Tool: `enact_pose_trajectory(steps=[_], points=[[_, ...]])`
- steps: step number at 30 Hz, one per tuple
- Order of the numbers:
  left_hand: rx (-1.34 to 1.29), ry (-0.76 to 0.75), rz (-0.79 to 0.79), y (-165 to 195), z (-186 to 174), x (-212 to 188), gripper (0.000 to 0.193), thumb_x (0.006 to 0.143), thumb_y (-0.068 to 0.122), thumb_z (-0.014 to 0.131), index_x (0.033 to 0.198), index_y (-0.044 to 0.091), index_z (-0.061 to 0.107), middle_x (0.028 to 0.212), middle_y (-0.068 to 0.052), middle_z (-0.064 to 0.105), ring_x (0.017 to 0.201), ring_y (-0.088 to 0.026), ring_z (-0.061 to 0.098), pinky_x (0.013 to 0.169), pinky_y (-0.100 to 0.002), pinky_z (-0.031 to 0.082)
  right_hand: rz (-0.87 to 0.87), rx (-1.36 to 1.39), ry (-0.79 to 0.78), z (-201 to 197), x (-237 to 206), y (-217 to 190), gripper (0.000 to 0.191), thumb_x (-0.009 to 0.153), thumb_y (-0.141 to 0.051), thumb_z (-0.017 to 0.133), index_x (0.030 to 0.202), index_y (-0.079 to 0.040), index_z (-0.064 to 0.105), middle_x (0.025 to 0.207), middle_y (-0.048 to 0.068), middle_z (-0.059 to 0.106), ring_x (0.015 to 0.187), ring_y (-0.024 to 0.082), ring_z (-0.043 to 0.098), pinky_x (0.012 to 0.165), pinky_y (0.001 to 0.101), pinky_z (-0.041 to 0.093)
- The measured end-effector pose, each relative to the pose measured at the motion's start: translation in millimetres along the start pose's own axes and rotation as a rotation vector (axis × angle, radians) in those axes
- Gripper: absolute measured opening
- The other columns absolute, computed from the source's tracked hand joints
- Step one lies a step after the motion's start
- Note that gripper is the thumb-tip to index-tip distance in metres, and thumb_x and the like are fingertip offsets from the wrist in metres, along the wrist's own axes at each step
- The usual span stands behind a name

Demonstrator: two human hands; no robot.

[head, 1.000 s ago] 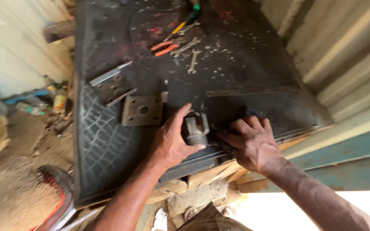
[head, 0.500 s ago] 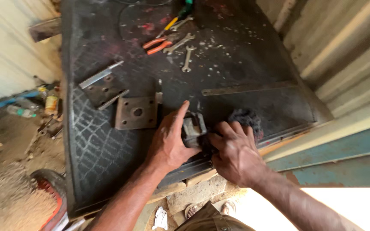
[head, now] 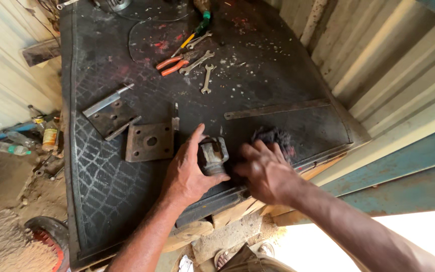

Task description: The person uses a metal file to smooth the edges of a small metal part on a workbench. They then wipe the part with a dark rag and briefly handle a square metal plate with holes.

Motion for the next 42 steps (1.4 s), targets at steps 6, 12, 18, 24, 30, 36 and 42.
enact_pose_trajectory(steps=[6, 12, 18, 24, 30, 36, 42], points=[[-0.085, -0.009, 0.119, -3, -4, 1, 0.128, 0.055, 0.020, 0.099, 0.159, 0.014, 0.024, 0.147, -0.013, 0.058, 0.136, -0.033, 0.055, 0.112, -0.041, 0.044, -0.216, 0.434, 0.215, 28, -28, 38, 0.044, 0.076, -0.005, 0.061, 0.119, -0.012, 0.071, 0.124, 0.008, 0.068, 0.117, 0.026, 0.062, 0.103, 0.0474, 0.048], [0.031, -0.184, 0.211, 10, -9, 0, 0.126, 0.059, 0.028, 0.098, 0.160, 0.012, 0.025, 0.163, -0.021, 0.035, 0.152, -0.037, 0.032, 0.121, -0.044, 0.032, 0.301, 0.381, 0.743, 6, -13, 112, 0.052, 0.078, -0.005, 0.058, 0.128, -0.014, 0.068, 0.124, 0.012, 0.063, 0.109, 0.031, 0.064, 0.091, 0.0436, 0.056], [0.256, -0.021, -0.055, 41, 2, -17, 0.141, 0.054, 0.059, 0.096, 0.158, 0.002, 0.020, 0.160, -0.029, 0.027, 0.148, -0.045, 0.029, 0.114, -0.050, 0.027, 0.239, -0.066, 0.709, 0, 0, 98, 0.065, 0.069, -0.025, 0.073, 0.133, -0.022, 0.067, 0.127, 0.014, 0.058, 0.114, 0.036, 0.052, 0.097, 0.0546, 0.041], [0.292, -0.140, -0.193, 45, 1, -8, 0.097, 0.078, 0.020, 0.076, 0.165, 0.021, 0.033, 0.148, -0.013, 0.054, 0.137, -0.032, 0.052, 0.118, -0.042, 0.043, 0.185, -0.035, 0.764, -5, -10, 95, 0.061, 0.070, -0.027, 0.074, 0.130, -0.023, 0.066, 0.128, 0.010, 0.058, 0.117, 0.034, 0.052, 0.097, 0.0537, 0.042], [0.186, 0.053, 0.098, 42, -10, -9, 0.105, 0.064, 0.015, 0.091, 0.152, 0.004, 0.035, 0.153, -0.024, 0.044, 0.139, -0.041, 0.043, 0.111, -0.047, 0.037, 0.112, -0.026, 0.815, 2, -9, 98, 0.062, 0.067, -0.026, 0.074, 0.129, -0.024, 0.067, 0.129, 0.009, 0.059, 0.116, 0.033, 0.053, 0.097, 0.0541, 0.041], [0.245, 0.074, -0.058, 23, 14, -9, 0.074, 0.070, 0.024, 0.089, 0.135, 0.010, 0.058, 0.126, -0.017, 0.068, 0.117, -0.038, 0.063, 0.100, -0.045, 0.050, 0.094, 0.298, 0.722, 2, -1, 120, 0.053, 0.075, -0.021, 0.072, 0.128, -0.023, 0.070, 0.127, 0.008, 0.064, 0.122, 0.031, 0.058, 0.103, 0.0503, 0.046], [0.235, 0.109, 0.084, 19, 15, -8, 0.064, 0.071, 0.025, 0.089, 0.126, 0.008, 0.060, 0.117, -0.017, 0.070, 0.111, -0.039, 0.065, 0.096, -0.048, 0.051, -0.157, 0.429, 0.464, -31, 35, 66, 0.050, 0.082, -0.020, 0.066, 0.132, -0.025, 0.068, 0.129, 0.012, 0.068, 0.135, 0.028, 0.055, 0.116, 0.0373, 0.042]])
Point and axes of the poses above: each hand's wrist, its own x-axis towards the middle knuckle, its own z-axis out of the palm, y = z × x, the point moved 4 cm from there along x, towards the middle knuckle
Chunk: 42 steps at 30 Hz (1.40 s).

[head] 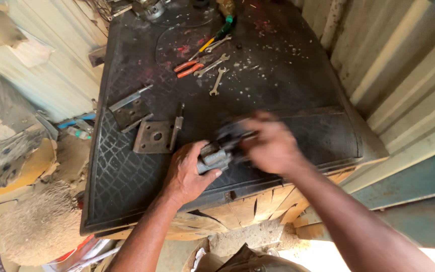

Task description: The person uses a metal file to smooth the edges of a small metal part on a workbench. They then wipe the part with a dark rag and briefly handle a square metal plate with holes.

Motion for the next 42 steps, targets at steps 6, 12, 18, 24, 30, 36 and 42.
enact_pose_trajectory(steps=[6, 12, 18, 24, 30, 36, 42], points=[[0.069, 0.016, 0.001, 5, 0, -1, 0.072, 0.073, 0.029, 0.088, 0.132, 0.004, 0.055, 0.122, -0.023, 0.065, 0.113, -0.044, 0.061, 0.093, -0.051, 0.048, -0.007, -0.328, -0.044, 26, -21, -39, 0.070, 0.082, -0.021, 0.065, 0.150, -0.027, 0.049, 0.132, 0.015, 0.052, 0.127, 0.036, 0.046, 0.105, 0.0547, 0.037], [0.054, 0.018, -0.012, 7, -4, -1, 0.069, 0.074, 0.027, 0.087, 0.132, 0.005, 0.056, 0.120, -0.024, 0.065, 0.112, -0.045, 0.059, 0.094, -0.052, 0.047, -0.097, -0.511, 0.012, 32, -59, -45, 0.075, 0.077, -0.018, 0.063, 0.150, -0.017, 0.049, 0.112, 0.016, 0.052, 0.105, 0.037, 0.049, 0.087, 0.0580, 0.040], [0.012, 0.014, -0.021, 5, -2, -1, 0.064, 0.071, 0.022, 0.087, 0.125, 0.007, 0.058, 0.116, -0.019, 0.068, 0.111, -0.040, 0.062, 0.096, -0.050, 0.047, -0.292, -0.628, 0.067, 35, -72, -49, 0.052, 0.086, -0.014, 0.055, 0.137, -0.005, 0.057, 0.110, 0.014, 0.049, 0.098, 0.030, 0.048, 0.079, 0.0502, 0.039], [-0.012, 0.039, 0.015, 8, -3, -2, 0.063, 0.071, 0.020, 0.088, 0.125, 0.008, 0.058, 0.117, -0.018, 0.068, 0.111, -0.041, 0.063, 0.095, -0.049, 0.049, -0.326, -0.699, -0.231, 36, -77, -58, 0.034, 0.091, -0.015, 0.053, 0.121, -0.008, 0.066, 0.117, 0.013, 0.050, 0.107, 0.029, 0.045, 0.087, 0.0509, 0.038], [0.035, 0.054, 0.098, 13, -4, -4, 0.071, 0.067, 0.016, 0.088, 0.131, 0.011, 0.058, 0.125, -0.016, 0.065, 0.119, -0.039, 0.058, 0.101, -0.049, 0.045, -0.243, -0.179, -0.119, 21, -65, -11, 0.033, 0.082, -0.010, 0.058, 0.108, -0.018, 0.078, 0.131, 0.013, 0.059, 0.124, 0.029, 0.049, 0.103, 0.0420, 0.045], [0.008, -0.027, 0.018, 10, -5, -4, 0.073, 0.070, 0.014, 0.089, 0.136, 0.012, 0.057, 0.132, -0.017, 0.060, 0.124, -0.039, 0.053, 0.104, -0.048, 0.043, 0.433, 0.927, 0.522, -22, -38, 94, 0.023, 0.095, -0.004, 0.055, 0.115, -0.003, 0.067, 0.106, 0.018, 0.072, 0.090, 0.029, 0.071, 0.074, 0.0392, 0.059], [-0.034, -0.027, 0.132, 12, -8, -1, 0.077, 0.070, 0.011, 0.086, 0.140, 0.015, 0.055, 0.143, -0.014, 0.058, 0.134, -0.036, 0.051, 0.113, -0.045, 0.041, 0.120, -0.370, 0.271, -11, -45, 66, 0.049, 0.072, -0.018, 0.075, 0.120, -0.017, 0.069, 0.126, 0.018, 0.056, 0.116, 0.040, 0.051, 0.099, 0.0597, 0.041]])
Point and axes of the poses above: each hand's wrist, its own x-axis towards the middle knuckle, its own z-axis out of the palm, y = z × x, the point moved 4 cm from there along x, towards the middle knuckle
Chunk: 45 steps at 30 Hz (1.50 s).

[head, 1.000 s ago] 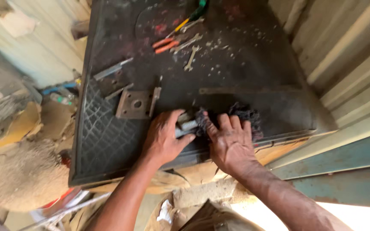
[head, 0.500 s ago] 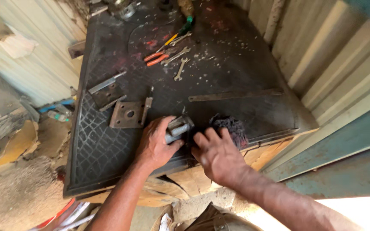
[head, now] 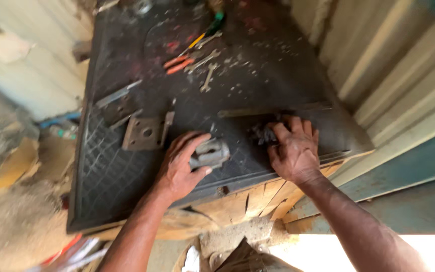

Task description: The person uses a metal file to smooth the edges of a small metal part on a workbench. They then wipe the part with a dark rag and briefly handle a square metal plate with holes.

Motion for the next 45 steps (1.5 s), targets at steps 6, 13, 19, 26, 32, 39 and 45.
enact_pose_trajectory(steps=[6, 13, 19, 26, 32, 39, 45], points=[[-0.131, 0.165, -0.133, 17, -4, -8, 0.110, 0.070, 0.026, 0.089, 0.156, -0.001, 0.026, 0.155, -0.031, 0.037, 0.144, -0.045, 0.036, 0.115, -0.049, 0.033, -0.058, 0.017, 0.096, -9, -3, -14, 0.052, 0.069, -0.022, 0.075, 0.121, -0.021, 0.069, 0.136, 0.012, 0.054, 0.122, 0.038, 0.048, 0.101, 0.0568, 0.041], [-0.010, 0.098, -0.540, 24, 11, 9, 0.104, 0.076, 0.042, 0.087, 0.158, 0.011, 0.029, 0.150, -0.021, 0.053, 0.139, -0.037, 0.052, 0.116, -0.045, 0.042, -0.042, 0.029, 0.079, -7, -5, -15, 0.052, 0.070, -0.023, 0.077, 0.121, -0.021, 0.069, 0.135, 0.012, 0.054, 0.123, 0.038, 0.047, 0.104, 0.0562, 0.038], [-0.108, -0.090, -0.199, 18, -20, 25, 0.115, 0.068, 0.020, 0.083, 0.164, 0.014, 0.019, 0.162, -0.020, 0.039, 0.148, -0.038, 0.040, 0.117, -0.045, 0.036, -0.024, 0.060, 0.081, -10, -5, -13, 0.051, 0.071, -0.024, 0.076, 0.121, -0.023, 0.069, 0.136, 0.009, 0.055, 0.126, 0.035, 0.047, 0.106, 0.0535, 0.037], [-0.058, -0.049, -0.315, 20, 6, 11, 0.113, 0.061, 0.029, 0.097, 0.152, 0.015, 0.033, 0.152, -0.020, 0.046, 0.137, -0.037, 0.048, 0.110, -0.045, 0.041, -0.043, 0.007, -0.001, -10, -2, -19, 0.055, 0.079, -0.042, 0.080, 0.130, -0.024, 0.068, 0.131, 0.013, 0.054, 0.124, 0.034, 0.045, 0.106, 0.0581, 0.032], [-0.118, 0.002, -0.263, 4, 15, 5, 0.093, 0.063, 0.025, 0.093, 0.141, 0.012, 0.044, 0.135, -0.017, 0.061, 0.125, -0.035, 0.060, 0.103, -0.043, 0.048, 0.284, 0.336, -0.179, -10, 32, -24, 0.047, 0.091, -0.038, 0.069, 0.136, -0.024, 0.065, 0.103, 0.016, 0.079, 0.104, 0.027, 0.073, 0.103, 0.0416, 0.052], [-0.056, 0.043, -0.219, 2, 20, 8, 0.094, 0.062, 0.033, 0.096, 0.137, 0.008, 0.044, 0.131, -0.020, 0.061, 0.120, -0.038, 0.060, 0.101, -0.045, 0.048, -0.044, 0.230, -0.394, 6, 51, -99, 0.046, 0.086, -0.024, 0.064, 0.132, -0.022, 0.066, 0.136, 0.011, 0.062, 0.121, 0.032, 0.062, 0.107, 0.0414, 0.045], [-0.005, 0.091, -0.162, 3, 19, 7, 0.088, 0.062, 0.033, 0.094, 0.133, 0.006, 0.049, 0.125, -0.020, 0.066, 0.116, -0.039, 0.063, 0.098, -0.046, 0.049, -0.116, 0.033, -0.562, 1, 21, -90, 0.051, 0.091, -0.023, 0.060, 0.141, -0.018, 0.061, 0.149, 0.014, 0.053, 0.126, 0.034, 0.054, 0.108, 0.0457, 0.039]])
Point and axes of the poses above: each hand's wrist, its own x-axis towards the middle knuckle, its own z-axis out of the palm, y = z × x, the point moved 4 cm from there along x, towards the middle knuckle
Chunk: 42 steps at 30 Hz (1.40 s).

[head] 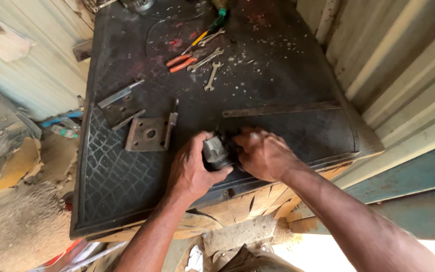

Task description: The person uses a metal file to smooth the edges of a small metal part on a workbench. They then wipe the part with a dark rag and briefly handle a square metal plate with holes.

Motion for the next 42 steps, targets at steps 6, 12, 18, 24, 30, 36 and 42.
enact_pose_trajectory(steps=[6, 12, 18, 24, 30, 36, 42], points=[[-0.049, -0.056, -0.049, -2, 1, 1, 0.088, 0.059, 0.027, 0.095, 0.133, 0.008, 0.050, 0.126, -0.018, 0.064, 0.117, -0.036, 0.062, 0.099, -0.044, 0.048, -0.084, -0.092, -0.270, 13, -21, 54, 0.031, 0.100, -0.017, 0.048, 0.099, -0.001, 0.075, 0.155, -0.001, 0.059, 0.116, 0.014, 0.073, 0.095, 0.0296, 0.060], [-0.054, -0.019, -0.007, -4, 3, -1, 0.085, 0.061, 0.025, 0.094, 0.133, 0.008, 0.051, 0.128, -0.017, 0.064, 0.119, -0.036, 0.061, 0.100, -0.044, 0.049, -0.251, -0.180, 0.507, -36, 3, 60, 0.030, 0.089, -0.031, 0.065, 0.112, -0.016, 0.075, 0.122, 0.014, 0.073, 0.106, 0.037, 0.068, 0.093, 0.0502, 0.055], [-0.013, 0.050, 0.043, -3, 2, 0, 0.086, 0.060, 0.027, 0.096, 0.131, 0.007, 0.053, 0.125, -0.019, 0.065, 0.118, -0.039, 0.060, 0.099, -0.047, 0.048, -0.109, -0.158, 0.109, 5, 10, 0, 0.053, 0.083, -0.018, 0.051, 0.134, -0.021, 0.067, 0.152, 0.020, 0.045, 0.143, 0.043, 0.038, 0.112, 0.0666, 0.024], [-0.009, 0.015, -0.048, 2, -2, 0, 0.083, 0.057, 0.028, 0.096, 0.127, 0.009, 0.054, 0.117, -0.018, 0.065, 0.113, -0.037, 0.061, 0.097, -0.046, 0.048, -0.268, -0.202, -0.032, -2, -23, 10, 0.057, 0.094, -0.001, 0.038, 0.130, -0.028, 0.073, 0.165, 0.016, 0.029, 0.150, 0.044, 0.026, 0.117, 0.0663, 0.013], [-0.052, -0.027, -0.018, 1, -3, 0, 0.083, 0.058, 0.024, 0.095, 0.128, 0.010, 0.053, 0.121, -0.017, 0.062, 0.116, -0.035, 0.060, 0.100, -0.044, 0.048, 0.089, -0.107, -0.251, -30, -22, 35, 0.038, 0.097, -0.021, 0.055, 0.130, -0.034, 0.071, 0.158, -0.008, 0.042, 0.155, 0.020, 0.024, 0.134, 0.0471, 0.010], [-0.045, -0.046, -0.041, -2, 1, 2, 0.085, 0.058, 0.024, 0.095, 0.129, 0.009, 0.050, 0.121, -0.017, 0.061, 0.115, -0.034, 0.059, 0.099, -0.044, 0.047, -0.288, 0.008, 0.186, -4, -4, 10, 0.041, 0.106, -0.016, 0.040, 0.130, -0.021, 0.073, 0.155, 0.024, 0.036, 0.146, 0.047, 0.022, 0.121, 0.0695, 0.013], [-0.116, -0.063, -0.111, -1, -5, -2, 0.086, 0.063, 0.022, 0.095, 0.135, 0.013, 0.050, 0.127, -0.017, 0.064, 0.119, -0.032, 0.061, 0.098, -0.044, 0.050, -0.396, -0.138, 0.129, 19, -17, 52, 0.047, 0.072, -0.012, 0.062, 0.111, -0.029, 0.082, 0.148, 0.009, 0.054, 0.134, 0.035, 0.043, 0.111, 0.0596, 0.030]])
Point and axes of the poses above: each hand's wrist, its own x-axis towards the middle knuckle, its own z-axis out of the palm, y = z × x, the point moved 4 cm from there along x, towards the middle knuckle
